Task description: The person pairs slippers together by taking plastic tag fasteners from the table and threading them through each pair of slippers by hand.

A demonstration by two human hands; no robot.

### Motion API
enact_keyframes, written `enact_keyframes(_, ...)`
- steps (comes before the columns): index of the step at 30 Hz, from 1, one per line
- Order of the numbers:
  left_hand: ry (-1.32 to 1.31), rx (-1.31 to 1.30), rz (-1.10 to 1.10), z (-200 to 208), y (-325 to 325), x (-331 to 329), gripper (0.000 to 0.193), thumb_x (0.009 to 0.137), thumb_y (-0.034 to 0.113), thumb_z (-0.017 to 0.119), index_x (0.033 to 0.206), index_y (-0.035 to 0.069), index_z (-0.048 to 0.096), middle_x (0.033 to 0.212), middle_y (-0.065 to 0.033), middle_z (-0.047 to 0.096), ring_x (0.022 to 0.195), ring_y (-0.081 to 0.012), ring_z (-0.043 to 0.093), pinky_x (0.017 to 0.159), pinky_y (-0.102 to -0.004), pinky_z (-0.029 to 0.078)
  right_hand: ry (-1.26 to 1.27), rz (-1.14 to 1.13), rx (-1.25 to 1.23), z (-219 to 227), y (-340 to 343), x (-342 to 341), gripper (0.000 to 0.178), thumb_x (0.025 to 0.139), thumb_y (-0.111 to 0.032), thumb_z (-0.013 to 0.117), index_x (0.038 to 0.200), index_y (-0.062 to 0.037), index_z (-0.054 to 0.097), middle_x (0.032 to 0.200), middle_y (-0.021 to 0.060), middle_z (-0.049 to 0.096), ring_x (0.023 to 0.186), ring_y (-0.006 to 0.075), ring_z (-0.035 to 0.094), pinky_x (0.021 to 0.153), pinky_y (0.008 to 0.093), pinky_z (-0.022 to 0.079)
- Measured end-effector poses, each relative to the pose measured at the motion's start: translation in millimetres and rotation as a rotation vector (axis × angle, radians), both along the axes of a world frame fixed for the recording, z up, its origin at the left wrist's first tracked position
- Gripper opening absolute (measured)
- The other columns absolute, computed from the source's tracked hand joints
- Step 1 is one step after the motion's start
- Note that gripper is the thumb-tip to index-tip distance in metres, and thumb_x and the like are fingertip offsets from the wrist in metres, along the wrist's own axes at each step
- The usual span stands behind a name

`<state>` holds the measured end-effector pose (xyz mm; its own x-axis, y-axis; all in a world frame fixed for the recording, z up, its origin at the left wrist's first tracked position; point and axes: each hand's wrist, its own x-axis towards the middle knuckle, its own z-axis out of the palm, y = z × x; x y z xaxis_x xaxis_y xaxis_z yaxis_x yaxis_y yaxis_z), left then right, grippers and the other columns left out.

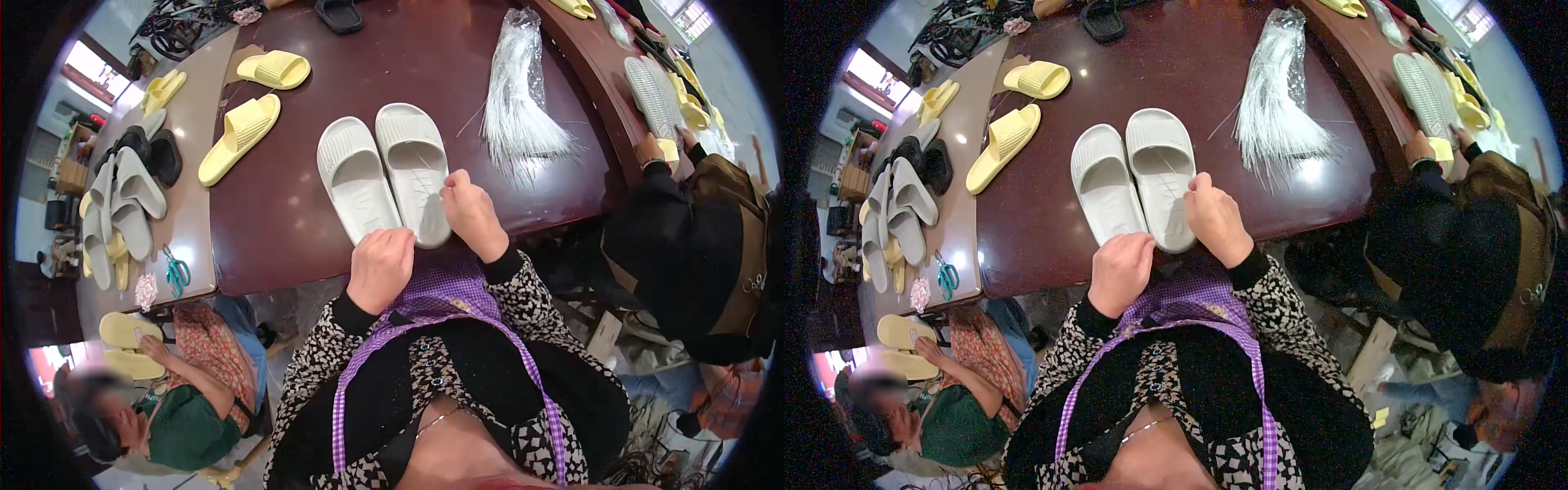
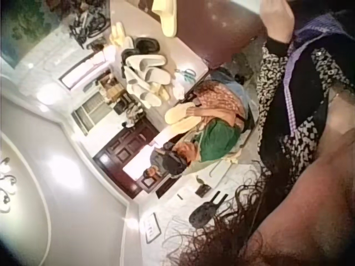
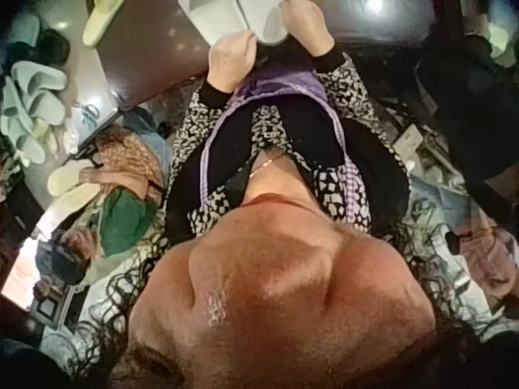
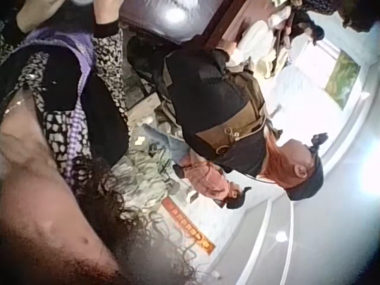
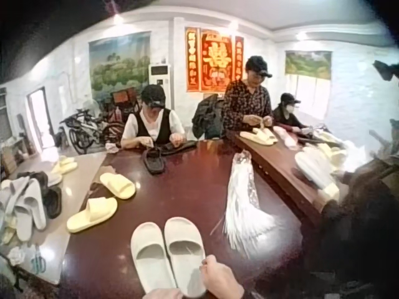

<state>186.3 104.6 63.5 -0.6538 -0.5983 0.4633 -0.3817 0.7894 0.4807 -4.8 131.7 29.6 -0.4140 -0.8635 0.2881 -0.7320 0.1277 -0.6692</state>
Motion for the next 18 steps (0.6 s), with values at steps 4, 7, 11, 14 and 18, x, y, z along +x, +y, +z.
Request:
enact_keyframes(4, -0.076, -0.048, 0.064, 4.0, -5.4, -2.0, 0.006, 0.081, 0.007, 0.062, 0.084, 0.003, 0.061, 0.071, -0.0113, 0.061, 0.068, -0.0290, 0.060, 0.063, -0.0383, 0.047, 0.041, 0.002, 0.032, 6.7, -24.2, -2.3, 0.015, 0.087, -0.010, 0.055, 0.096, 0.0007, 0.050, 0.075, 0.0273, 0.061, 0.076, 0.0447, 0.060, 0.066, 0.0501, 0.048)
enact_keyframes(7, -0.092, -0.071, 0.084, 0.8, -8.4, -3.2, 0.006, 0.081, 0.007, 0.062, 0.085, 0.003, 0.060, 0.069, -0.0112, 0.060, 0.067, -0.0287, 0.060, 0.062, -0.0382, 0.047, 0.048, 0.000, 0.024, 5.6, -39.5, -2.2, 0.016, 0.087, -0.010, 0.055, 0.097, 0.0010, 0.050, 0.075, 0.0276, 0.061, 0.077, 0.0445, 0.061, 0.066, 0.0499, 0.048)
enact_keyframes(11, -0.106, -0.131, 0.114, -7.5, -25.8, -11.7, 0.005, 0.081, 0.008, 0.062, 0.082, 0.004, 0.059, 0.066, -0.0111, 0.059, 0.064, -0.0280, 0.060, 0.060, -0.0378, 0.047, 0.050, 0.041, -0.002, 4.8, -52.2, 3.7, 0.021, 0.087, -0.011, 0.055, 0.102, 0.0021, 0.050, 0.075, 0.0277, 0.061, 0.077, 0.0446, 0.061, 0.067, 0.0495, 0.048)
enact_keyframes(14, -0.160, -0.190, 0.159, -10.4, -40.8, -16.7, 0.006, 0.081, 0.008, 0.062, 0.079, 0.005, 0.057, 0.066, -0.0113, 0.059, 0.061, -0.0279, 0.060, 0.059, -0.0374, 0.047, -0.014, 0.078, 0.032, 14.8, -53.5, 11.7, 0.027, 0.088, -0.010, 0.055, 0.110, 0.0025, 0.050, 0.081, 0.0265, 0.062, 0.080, 0.0432, 0.061, 0.070, 0.0481, 0.049)
enact_keyframes(18, -0.227, -0.236, 0.195, -7.6, -45.3, -22.4, 0.010, 0.082, 0.008, 0.060, 0.074, 0.005, 0.055, 0.065, -0.0120, 0.059, 0.057, -0.0276, 0.060, 0.056, -0.0370, 0.047, -0.015, 0.130, -0.149, 5.1, -52.3, 10.8, 0.029, 0.087, -0.008, 0.055, 0.113, 0.0027, 0.051, 0.088, 0.0246, 0.063, 0.084, 0.0411, 0.061, 0.073, 0.0457, 0.050)
